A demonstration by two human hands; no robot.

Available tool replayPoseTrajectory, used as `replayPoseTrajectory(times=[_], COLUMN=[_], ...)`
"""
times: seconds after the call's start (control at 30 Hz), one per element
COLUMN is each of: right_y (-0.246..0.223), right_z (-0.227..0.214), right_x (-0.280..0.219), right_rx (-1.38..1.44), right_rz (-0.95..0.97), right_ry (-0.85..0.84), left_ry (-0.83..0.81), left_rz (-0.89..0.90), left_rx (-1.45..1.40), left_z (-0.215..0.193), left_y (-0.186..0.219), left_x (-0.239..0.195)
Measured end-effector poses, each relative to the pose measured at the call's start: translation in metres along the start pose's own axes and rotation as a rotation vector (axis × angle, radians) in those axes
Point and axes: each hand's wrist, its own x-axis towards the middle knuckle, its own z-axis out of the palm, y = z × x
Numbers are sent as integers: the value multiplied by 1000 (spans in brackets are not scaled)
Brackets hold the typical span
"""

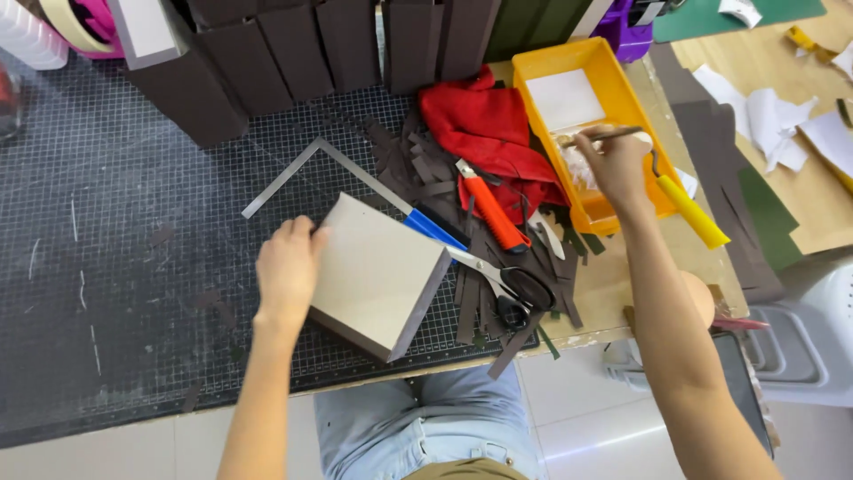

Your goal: Applying glue to material and smoothing it onto a box frame as part of a handcrafting task.

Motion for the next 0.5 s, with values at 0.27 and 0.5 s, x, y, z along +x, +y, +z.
replayPoseTrajectory(times=[0.27, 0.5], right_y=[-18, -43], right_z=[-10, -37], right_x=[22, 18], right_rx=[-143, -114], right_rz=[38, 278], right_ry=[-102, -283], left_ry=[125, 400], left_rz=[-253, -743], left_rx=[-186, -743], left_z=[-29, -22], left_y=[-35, -15], left_x=[-56, -121])
